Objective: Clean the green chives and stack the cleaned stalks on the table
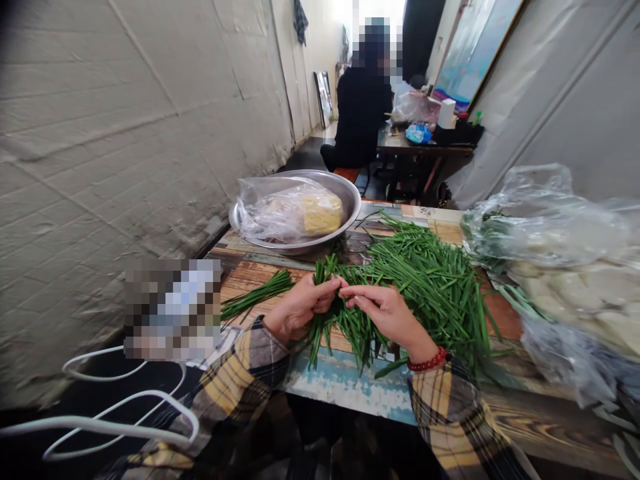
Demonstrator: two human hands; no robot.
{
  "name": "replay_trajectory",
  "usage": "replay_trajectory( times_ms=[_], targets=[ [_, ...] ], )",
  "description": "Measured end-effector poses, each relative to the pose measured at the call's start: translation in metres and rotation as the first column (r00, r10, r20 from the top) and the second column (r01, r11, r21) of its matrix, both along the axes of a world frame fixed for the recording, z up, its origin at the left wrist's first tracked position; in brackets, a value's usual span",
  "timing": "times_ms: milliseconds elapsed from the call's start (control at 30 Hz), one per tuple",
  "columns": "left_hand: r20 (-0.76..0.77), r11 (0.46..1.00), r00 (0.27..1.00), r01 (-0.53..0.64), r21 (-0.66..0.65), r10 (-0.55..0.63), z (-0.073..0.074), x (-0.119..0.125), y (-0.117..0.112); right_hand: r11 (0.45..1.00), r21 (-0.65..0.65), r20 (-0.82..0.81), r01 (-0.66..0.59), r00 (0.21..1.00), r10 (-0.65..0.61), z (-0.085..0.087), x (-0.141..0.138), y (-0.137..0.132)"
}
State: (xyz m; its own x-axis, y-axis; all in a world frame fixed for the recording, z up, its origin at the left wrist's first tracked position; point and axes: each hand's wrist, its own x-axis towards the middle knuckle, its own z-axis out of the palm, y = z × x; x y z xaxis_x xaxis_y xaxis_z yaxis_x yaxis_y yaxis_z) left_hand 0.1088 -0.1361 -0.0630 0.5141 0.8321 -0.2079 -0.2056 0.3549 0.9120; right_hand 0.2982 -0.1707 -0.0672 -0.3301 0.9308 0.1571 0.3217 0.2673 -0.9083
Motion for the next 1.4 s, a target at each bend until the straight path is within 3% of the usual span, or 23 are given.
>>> replay_trajectory(
  times_ms=[133, 267, 433, 667, 767, 867, 1033, 1200, 1400],
  targets=[
    [0.082, 0.997, 0.995, -0.044, -0.064, 0.049, -0.002, -0.002, 0.003, 0.974, -0.071, -0.063, 0.216, 0.973, -0.22, -0.008, 0.014, 0.005],
    [0.129, 0.996, 0.99, -0.053, -0.07, 0.062, -0.001, -0.004, 0.005, 0.927, -0.002, 0.112, 0.375, 0.921, -0.373, -0.016, 0.032, 0.012],
    [0.124, 0.99, 0.983, -0.131, -0.059, 0.138, 0.002, -0.005, 0.007, 0.93, 0.154, 0.384, 0.333, 0.847, -0.367, -0.017, 0.039, 0.013],
    [0.09, 0.98, 0.976, -0.195, -0.035, 0.198, 0.001, -0.004, 0.006, 0.929, 0.232, 0.521, 0.287, 0.77, -0.368, -0.018, 0.027, 0.008],
    [0.118, 0.98, 0.973, -0.195, -0.039, 0.199, 0.002, -0.003, 0.005, 0.911, 0.207, 0.446, 0.357, 0.794, -0.412, -0.019, 0.028, 0.009],
    [0.166, 0.984, 0.972, -0.15, -0.093, 0.164, 0.005, -0.003, 0.005, 0.903, 0.068, 0.223, 0.425, 0.875, -0.429, -0.018, 0.029, 0.012],
    [0.173, 0.992, 0.98, -0.085, -0.088, 0.1, 0.003, -0.002, 0.005, 0.931, -0.127, -0.102, 0.343, 0.929, -0.356, -0.01, 0.014, 0.01],
    [0.108, 0.997, 0.993, -0.052, -0.054, 0.057, -0.001, 0.0, 0.003, 0.943, -0.197, -0.185, 0.268, 0.934, -0.305, -0.004, -0.004, 0.005],
    [0.068, 0.999, 0.998, -0.009, -0.032, 0.012, -0.002, 0.002, 0.0, 0.962, -0.188, -0.19, 0.198, 0.954, -0.233, -0.006, -0.015, 0.002]
  ],
)
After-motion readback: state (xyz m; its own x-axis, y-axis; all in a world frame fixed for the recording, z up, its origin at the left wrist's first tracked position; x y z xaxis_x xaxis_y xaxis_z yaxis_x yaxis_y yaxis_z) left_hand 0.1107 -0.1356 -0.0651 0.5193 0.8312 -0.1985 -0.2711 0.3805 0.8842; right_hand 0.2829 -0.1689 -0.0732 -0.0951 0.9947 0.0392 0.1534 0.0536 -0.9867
